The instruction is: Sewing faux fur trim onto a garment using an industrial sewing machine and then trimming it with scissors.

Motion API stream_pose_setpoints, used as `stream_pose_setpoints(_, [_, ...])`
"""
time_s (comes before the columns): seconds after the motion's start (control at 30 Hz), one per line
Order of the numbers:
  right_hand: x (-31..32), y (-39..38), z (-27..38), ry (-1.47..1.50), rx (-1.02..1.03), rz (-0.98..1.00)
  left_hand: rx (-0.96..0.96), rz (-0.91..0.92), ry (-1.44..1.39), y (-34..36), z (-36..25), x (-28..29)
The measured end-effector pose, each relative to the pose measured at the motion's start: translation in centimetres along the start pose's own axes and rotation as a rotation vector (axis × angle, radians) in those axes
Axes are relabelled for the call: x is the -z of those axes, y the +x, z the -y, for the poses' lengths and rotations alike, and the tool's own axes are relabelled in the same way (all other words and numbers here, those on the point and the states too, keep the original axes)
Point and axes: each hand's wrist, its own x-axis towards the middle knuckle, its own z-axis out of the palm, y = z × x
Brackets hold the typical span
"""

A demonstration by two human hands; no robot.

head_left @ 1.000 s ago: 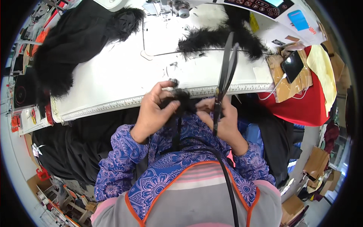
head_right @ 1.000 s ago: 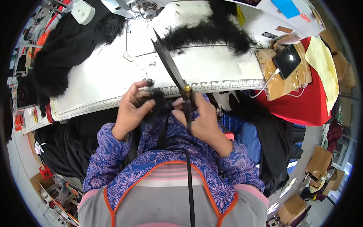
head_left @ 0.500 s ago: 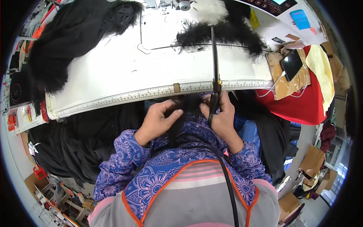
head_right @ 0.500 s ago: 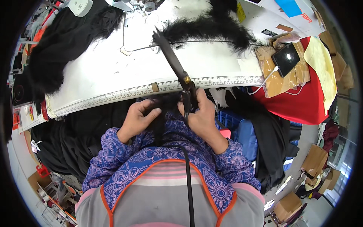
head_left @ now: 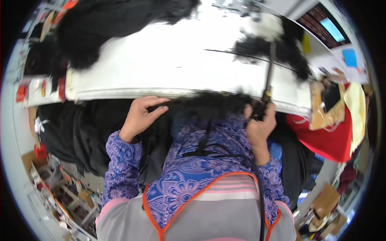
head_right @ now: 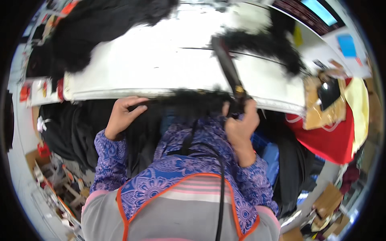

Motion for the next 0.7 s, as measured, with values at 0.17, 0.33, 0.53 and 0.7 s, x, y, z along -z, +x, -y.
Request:
stream_pose_setpoints(0.17, [-0.2,-0.2,-0.8,0.097,0.020,-0.008,-0.020,-0.168,0.030,-2.0,1.6,2.7])
stream_pose_setpoints(0.33, [-0.4,-0.3,-0.6,0.130,0.004,0.010,0.152,-0.299,-0.050,-3.1,2.8,3.8])
stream_pose_setpoints(0.53, [-0.4,-0.1,-0.4,0.115,0.015,0.017,0.048,-0.523,0.036,-2.5,3.8,3.5])
stream_pose_setpoints(0.7, [-0.2,0.0,-0.3,0.107,-0.010,0.027,0.031,-0.583,0.147,-1.9,2.8,3.2])
